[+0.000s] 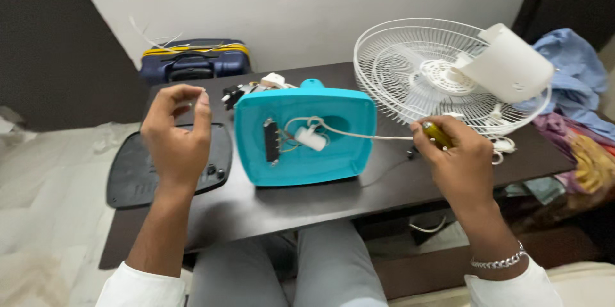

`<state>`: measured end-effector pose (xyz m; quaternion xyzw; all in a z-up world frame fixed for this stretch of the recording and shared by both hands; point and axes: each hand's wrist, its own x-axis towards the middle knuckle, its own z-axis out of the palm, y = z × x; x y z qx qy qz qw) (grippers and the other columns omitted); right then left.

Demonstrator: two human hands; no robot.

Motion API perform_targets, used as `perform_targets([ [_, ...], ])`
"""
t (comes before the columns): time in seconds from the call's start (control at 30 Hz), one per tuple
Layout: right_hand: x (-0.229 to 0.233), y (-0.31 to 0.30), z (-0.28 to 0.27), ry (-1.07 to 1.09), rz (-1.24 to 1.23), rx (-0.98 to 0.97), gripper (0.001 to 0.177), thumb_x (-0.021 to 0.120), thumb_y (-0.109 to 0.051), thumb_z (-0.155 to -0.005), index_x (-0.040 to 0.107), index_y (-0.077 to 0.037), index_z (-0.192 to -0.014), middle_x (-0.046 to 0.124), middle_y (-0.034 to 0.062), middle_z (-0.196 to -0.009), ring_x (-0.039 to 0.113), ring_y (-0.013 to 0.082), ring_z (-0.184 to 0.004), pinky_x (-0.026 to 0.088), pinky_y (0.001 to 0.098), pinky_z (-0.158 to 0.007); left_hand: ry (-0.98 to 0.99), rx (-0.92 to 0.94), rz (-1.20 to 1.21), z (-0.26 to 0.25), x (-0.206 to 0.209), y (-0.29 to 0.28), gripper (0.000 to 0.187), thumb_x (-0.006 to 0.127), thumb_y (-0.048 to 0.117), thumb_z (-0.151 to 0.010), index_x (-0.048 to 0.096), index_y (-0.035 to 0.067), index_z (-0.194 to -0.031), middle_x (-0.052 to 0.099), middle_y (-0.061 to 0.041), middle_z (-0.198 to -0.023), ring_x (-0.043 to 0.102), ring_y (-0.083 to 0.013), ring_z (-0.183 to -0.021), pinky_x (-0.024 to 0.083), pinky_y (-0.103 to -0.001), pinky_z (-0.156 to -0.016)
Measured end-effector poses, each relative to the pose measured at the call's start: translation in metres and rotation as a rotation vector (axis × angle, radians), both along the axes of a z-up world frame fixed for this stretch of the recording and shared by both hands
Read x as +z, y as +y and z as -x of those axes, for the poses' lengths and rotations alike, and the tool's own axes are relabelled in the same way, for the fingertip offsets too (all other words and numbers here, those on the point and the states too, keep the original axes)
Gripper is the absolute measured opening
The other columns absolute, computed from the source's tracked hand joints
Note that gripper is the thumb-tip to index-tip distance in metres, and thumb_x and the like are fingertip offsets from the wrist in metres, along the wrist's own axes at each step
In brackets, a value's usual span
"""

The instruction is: The person reassembles a small blue and black electronic device by aligning the black back cover with the blue body and securing it with screws using a yellow screwdriver. The person tightens multiple screws on the back cover to complete the assembly.

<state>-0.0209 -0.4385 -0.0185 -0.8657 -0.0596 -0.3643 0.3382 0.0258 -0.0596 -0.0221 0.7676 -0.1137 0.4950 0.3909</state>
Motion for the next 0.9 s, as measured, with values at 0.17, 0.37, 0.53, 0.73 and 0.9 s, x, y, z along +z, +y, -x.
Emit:
perform_targets([
  [0.17,0.024,0.070,0.015,0.104,-0.020,0.225,0.018,0.077,-0.019,-0.093,0.075,-0.006,-0.105,0.074,0.0099,-0.075,0.066,0.0158,-0.058,0.050,0.0303,-0.054,0.151,0.012,-0.066,0.003,-0.033,0.041,0.019,0.072,0.010,-0.095,0.070,0.005,-0.113,0.073,-0.012,-0.108,0.072,-0.0251,-0.101,0.055,-0.037,-0.086],
  [0.37,0.017,0.182,0.020,0.125,0.006,0.836,0.023,0.065,-0.011,-0.097,0.064,-0.007,-0.120,0.078,0.0108,-0.097,0.079,0.0204,-0.088,0.062,0.0334,-0.073,0.341,0.094,-0.258,0.022,-0.064,0.083,0.035,0.073,0.019,-0.088,0.068,0.011,-0.121,0.069,-0.011,-0.123,0.064,-0.0311,-0.116,0.046,-0.046,-0.101],
  [0.53,-0.008,0.257,0.014,0.228,0.156,0.802,0.025,0.061,-0.018,-0.100,0.061,-0.008,-0.123,0.075,0.0172,-0.099,0.073,0.0374,-0.089,0.056,0.0460,-0.072,0.417,0.201,-0.342,0.036,-0.077,0.116,0.038,0.072,0.026,-0.089,0.067,0.015,-0.124,0.066,-0.008,-0.131,0.059,-0.0285,-0.127,0.037,-0.048,-0.111],
  [0.73,-0.046,0.297,-0.020,0.131,0.302,0.676,0.024,0.056,-0.015,-0.100,0.059,-0.007,-0.122,0.073,0.0165,-0.107,0.070,0.0397,-0.090,0.055,0.0510,-0.071,0.463,0.240,-0.344,0.041,-0.089,0.139,0.039,0.068,0.029,-0.093,0.066,0.015,-0.130,0.063,-0.011,-0.139,0.054,-0.0309,-0.132,0.036,-0.049,-0.112],
  [0.9,-0.067,0.307,-0.039,0.125,0.391,0.572,0.023,0.055,-0.014,-0.098,0.059,-0.008,-0.120,0.071,0.0137,-0.103,0.071,0.0383,-0.085,0.056,0.0517,-0.066,0.496,0.207,-0.314,0.037,-0.098,0.136,0.039,0.063,0.027,-0.098,0.063,0.011,-0.133,0.059,-0.017,-0.142,0.051,-0.0337,-0.134,0.036,-0.051,-0.113],
])
